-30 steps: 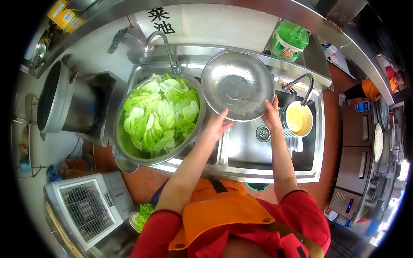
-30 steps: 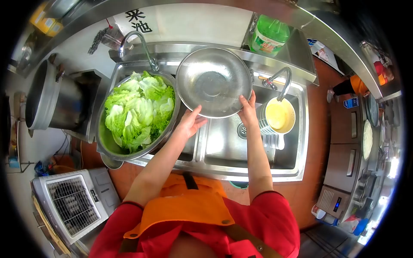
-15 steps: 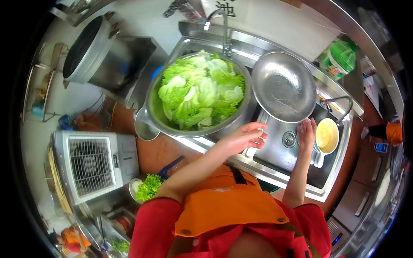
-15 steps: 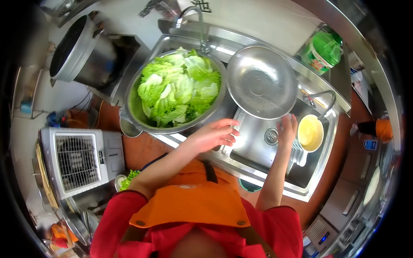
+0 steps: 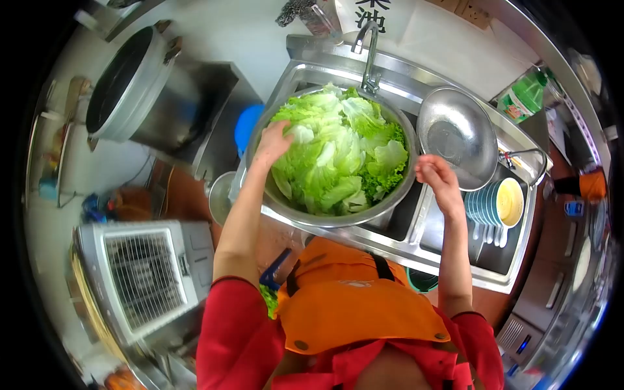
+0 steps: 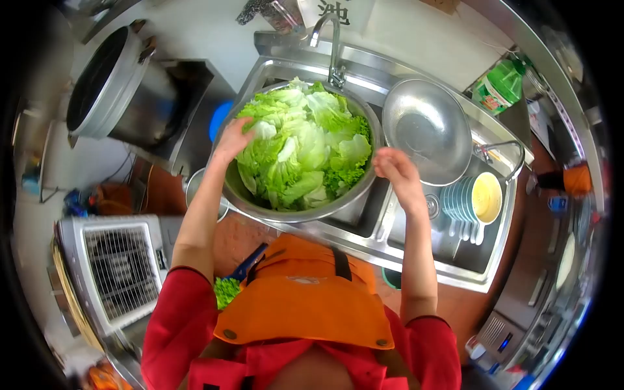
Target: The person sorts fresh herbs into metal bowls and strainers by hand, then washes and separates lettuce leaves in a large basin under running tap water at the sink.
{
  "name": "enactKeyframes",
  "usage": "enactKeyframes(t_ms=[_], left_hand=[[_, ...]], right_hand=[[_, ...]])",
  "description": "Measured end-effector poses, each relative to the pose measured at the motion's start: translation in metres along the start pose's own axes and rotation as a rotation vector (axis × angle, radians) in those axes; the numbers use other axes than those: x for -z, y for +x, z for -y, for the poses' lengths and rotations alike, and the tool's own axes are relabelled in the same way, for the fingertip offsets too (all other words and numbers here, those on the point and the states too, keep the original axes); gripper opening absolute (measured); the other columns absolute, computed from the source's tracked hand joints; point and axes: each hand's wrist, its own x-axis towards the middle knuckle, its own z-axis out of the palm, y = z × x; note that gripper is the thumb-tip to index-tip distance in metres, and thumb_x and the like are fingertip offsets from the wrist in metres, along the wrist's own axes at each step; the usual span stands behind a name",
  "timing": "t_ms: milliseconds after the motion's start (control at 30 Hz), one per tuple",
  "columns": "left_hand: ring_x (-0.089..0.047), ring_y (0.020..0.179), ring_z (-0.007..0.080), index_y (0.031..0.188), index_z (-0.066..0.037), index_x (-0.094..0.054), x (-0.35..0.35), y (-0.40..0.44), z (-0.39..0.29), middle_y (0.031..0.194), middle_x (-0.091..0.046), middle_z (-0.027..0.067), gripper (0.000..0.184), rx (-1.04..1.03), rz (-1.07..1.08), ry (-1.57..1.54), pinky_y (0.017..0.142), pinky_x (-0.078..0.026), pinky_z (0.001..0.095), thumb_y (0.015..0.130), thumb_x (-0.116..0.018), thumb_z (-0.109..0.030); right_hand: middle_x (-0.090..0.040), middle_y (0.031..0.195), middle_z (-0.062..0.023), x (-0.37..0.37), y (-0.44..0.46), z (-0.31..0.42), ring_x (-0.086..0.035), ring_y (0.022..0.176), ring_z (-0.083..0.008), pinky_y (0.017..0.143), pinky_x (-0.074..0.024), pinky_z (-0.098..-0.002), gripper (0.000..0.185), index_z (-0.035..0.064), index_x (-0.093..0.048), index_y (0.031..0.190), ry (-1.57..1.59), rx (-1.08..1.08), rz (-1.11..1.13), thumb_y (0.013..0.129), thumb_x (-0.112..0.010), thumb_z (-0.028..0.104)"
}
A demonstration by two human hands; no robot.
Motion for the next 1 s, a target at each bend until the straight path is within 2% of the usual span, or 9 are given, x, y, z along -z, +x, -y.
enactKeyframes(t_ms=[100, 200, 367, 567, 633, 733, 833, 933, 1000], left_hand=[[-0.048, 0.119, 0.0364, 0.124, -0.004, -0.055, -0.018, 0.032, 0.039, 0.126, -0.053, 0.0205, 0.044, -0.081, 0.123, 0.087, 0.101, -0.038, 0.0428, 0.083, -0.062, -0.02], [-0.048, 0.119, 0.0351, 0.125, -0.007, -0.053, -0.015, 0.036, 0.033, 0.128, -0.05, 0.0191, 0.047, -0.016, 0.259, 0.092, 0.097, -0.042, 0.0431, 0.081, -0.065, -0.019], [-0.051, 0.108, 0.0355, 0.111, -0.012, -0.062, 0.008, 0.027, 0.011, 0.118, -0.053, 0.0174, 0.032, -0.142, 0.343, 0.12, 0.091, -0.044, 0.0427, 0.079, -0.066, -0.015], [-0.054, 0.1, 0.0337, 0.104, -0.01, -0.062, 0.009, 0.014, 0.031, 0.112, -0.056, 0.0161, 0.024, -0.427, 0.014, -0.041, 0.087, -0.045, 0.0404, 0.08, -0.066, -0.014], [-0.057, 0.096, 0.0328, 0.105, -0.01, -0.06, 0.026, 0.006, 0.028, 0.107, -0.059, 0.016, 0.024, -0.177, 0.213, -0.329, 0.085, -0.046, 0.0378, 0.082, -0.066, -0.014], [-0.061, 0.09, 0.0217, 0.109, -0.004, -0.057, 0.05, 0.003, 0.025, 0.1, -0.065, 0.0091, 0.023, 0.025, 0.377, -0.584, 0.082, -0.047, 0.0295, 0.087, -0.062, -0.012], [-0.056, 0.094, 0.0104, 0.112, 0.002, -0.055, 0.052, 0.009, 0.017, 0.105, -0.062, 0.0032, 0.023, 0.108, 0.402, -1.027, 0.083, -0.045, 0.0252, 0.091, -0.057, -0.008], [-0.055, 0.097, 0.0108, 0.116, 0.001, -0.055, 0.029, 0.04, 0.004, 0.108, -0.061, 0.0057, 0.028, 0.042, 0.389, -1.024, 0.085, -0.044, 0.0254, 0.09, -0.058, -0.01], [-0.055, 0.099, 0.0114, 0.119, 0.001, -0.054, 0.009, 0.071, -0.015, 0.112, -0.06, 0.007, 0.032, -0.004, 0.465, -0.961, 0.086, -0.044, 0.0257, 0.09, -0.059, -0.011]], right_hand=[[-0.063, 0.098, -0.0034, -0.052, 0.022, 0.001, -0.059, 0.086, -0.011, 0.08, -0.0477, -0.0256, 0.025, 0.0033, -0.057, 0.117, -0.227, -0.008, 0.031, 0.094, -0.056, 0.014], [-0.062, 0.106, -0.005, -0.094, 0.054, -0.007, -0.058, 0.092, -0.0115, 0.082, -0.0483, -0.0262, 0.029, 0.0021, -0.054, 0.12, -0.072, -0.123, -0.086, 0.093, -0.057, 0.013], [-0.064, 0.102, -0.0098, -0.092, 0.158, -0.04, -0.062, 0.08, -0.0146, 0.071, -0.0542, -0.0291, 0.04, 0.0059, -0.038, 0.133, 0.292, -0.205, -0.303, 0.097, -0.05, 0.016], [-0.062, 0.094, -0.014, -0.08, 0.271, -0.048, -0.062, 0.076, -0.0216, 0.067, -0.0537, -0.0383, 0.038, 0.0156, -0.032, 0.132, 0.631, -0.224, -0.408, 0.098, -0.045, 0.026], [-0.061, 0.095, -0.0144, -0.076, 0.301, -0.053, -0.062, 0.077, -0.0234, 0.067, -0.0533, -0.0404, 0.033, 0.0167, -0.037, 0.126, 0.714, -0.299, -0.32, 0.098, -0.043, 0.033], [-0.061, 0.094, -0.0153, -0.081, 0.32, -0.069, -0.062, 0.078, -0.0246, 0.069, -0.0528, -0.0413, 0.031, 0.0157, -0.041, 0.117, 0.603, -0.309, -0.298, 0.097, -0.042, 0.039], [-0.063, 0.09, -0.0091, -0.093, 0.311, -0.075, -0.062, 0.076, -0.0185, 0.07, -0.0526, -0.0369, 0.022, 0.0139, -0.049, 0.106, 0.129, -0.277, -0.273, 0.096, -0.044, 0.033], [-0.064, 0.083, -0.0024, -0.108, 0.291, -0.083, -0.062, 0.075, -0.0124, 0.068, -0.0538, -0.0312, 0.018, 0.01, -0.055, 0.109, -0.578, -0.294, -0.076, 0.096, -0.046, 0.02], [-0.066, 0.092, -0.0026, -0.11, 0.284, -0.104, -0.062, 0.08, -0.0133, 0.072, -0.0532, -0.03, 0.023, 0.0104, -0.055, 0.116, -0.43, -0.319, -0.158, 0.096, -0.047, 0.016]])
